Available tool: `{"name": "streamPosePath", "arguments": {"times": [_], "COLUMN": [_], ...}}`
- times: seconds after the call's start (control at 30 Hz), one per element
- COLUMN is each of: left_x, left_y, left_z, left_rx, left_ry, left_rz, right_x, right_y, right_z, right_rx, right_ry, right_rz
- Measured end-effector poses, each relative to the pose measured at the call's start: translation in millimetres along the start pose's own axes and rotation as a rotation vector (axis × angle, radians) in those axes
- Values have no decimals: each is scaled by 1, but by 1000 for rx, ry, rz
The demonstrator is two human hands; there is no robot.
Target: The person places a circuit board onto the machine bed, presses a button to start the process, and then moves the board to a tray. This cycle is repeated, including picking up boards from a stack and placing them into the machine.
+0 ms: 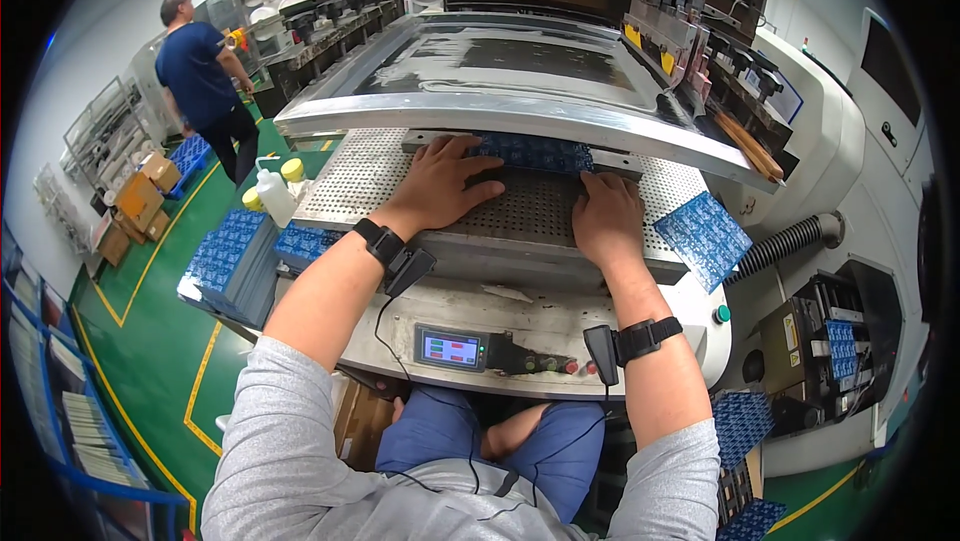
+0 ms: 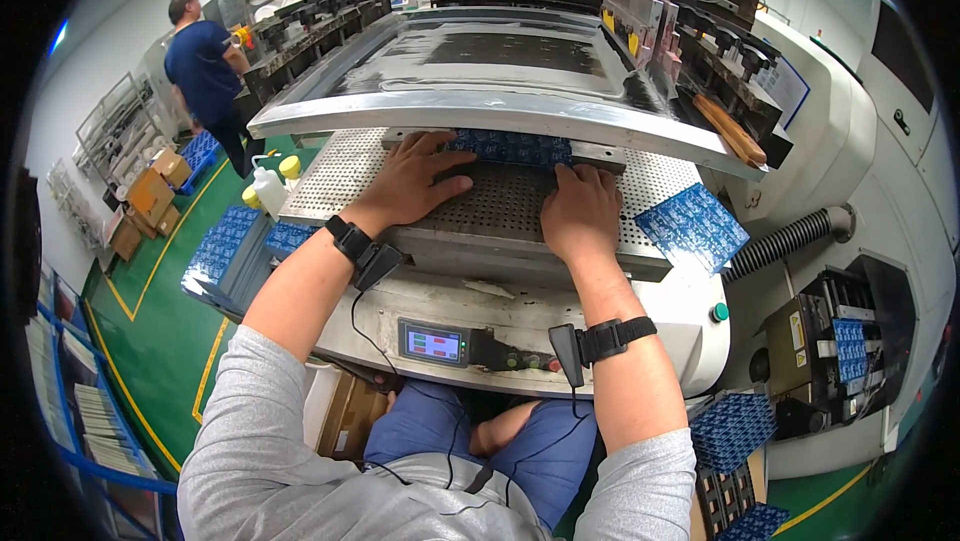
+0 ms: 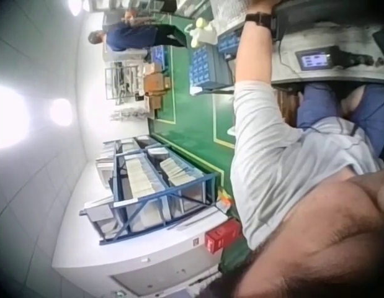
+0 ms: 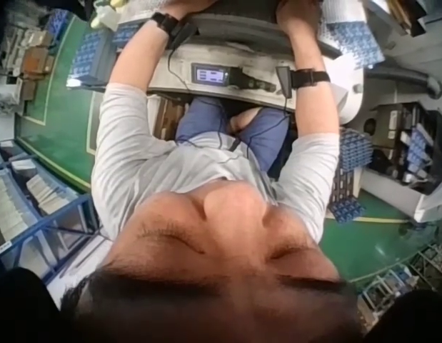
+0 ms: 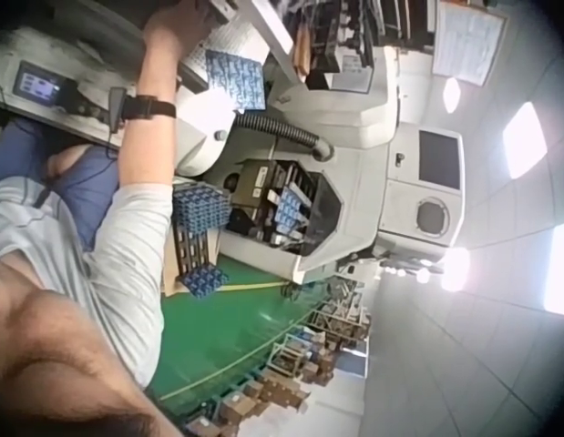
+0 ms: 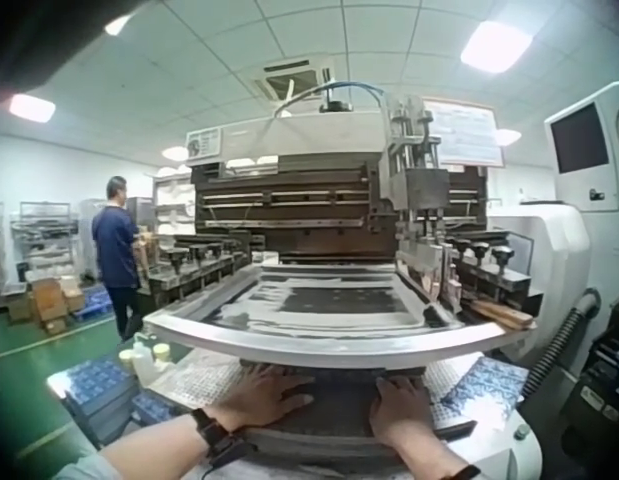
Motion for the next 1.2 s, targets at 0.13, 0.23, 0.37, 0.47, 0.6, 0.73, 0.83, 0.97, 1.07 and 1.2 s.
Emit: {"name": "streamPosePath", "arguments": {"times": [0.13,0.23,0.37,0.47,0.6,0.73,0.83,0.97,1.07,1.2], "left_x": [-1,-3,-1,6,34,125,210,302,282,285], "left_y": [-1,0,0,4,27,82,121,205,194,217], "left_z": [0,3,2,3,30,58,74,58,20,1], "left_rx": [4,-7,30,-40,-227,-483,-379,-410,-242,-286], "left_ry": [-4,0,17,40,111,308,205,331,590,360], "left_rz": [15,17,21,18,49,344,620,810,1021,578], "right_x": [2,2,0,2,19,18,-34,-139,-266,-307], "right_y": [0,0,-1,1,35,123,189,192,173,117], "right_z": [3,3,0,4,33,72,79,63,59,78], "right_rx": [-7,-49,-40,-59,-235,-34,182,372,275,325], "right_ry": [11,32,43,92,-76,-77,1,211,570,516], "right_rz": [-8,15,2,-11,313,707,808,697,80,-645]}}
Point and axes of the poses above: each hand's wrist, its own y-axis away from the middle knuckle, its own z-axis out of the back of the hand, x = y × z, the point moved 3 cm from there along -y, towards the middle knuckle, and after that the axes turned 4 degrees about -z, right-handed, at the moved point
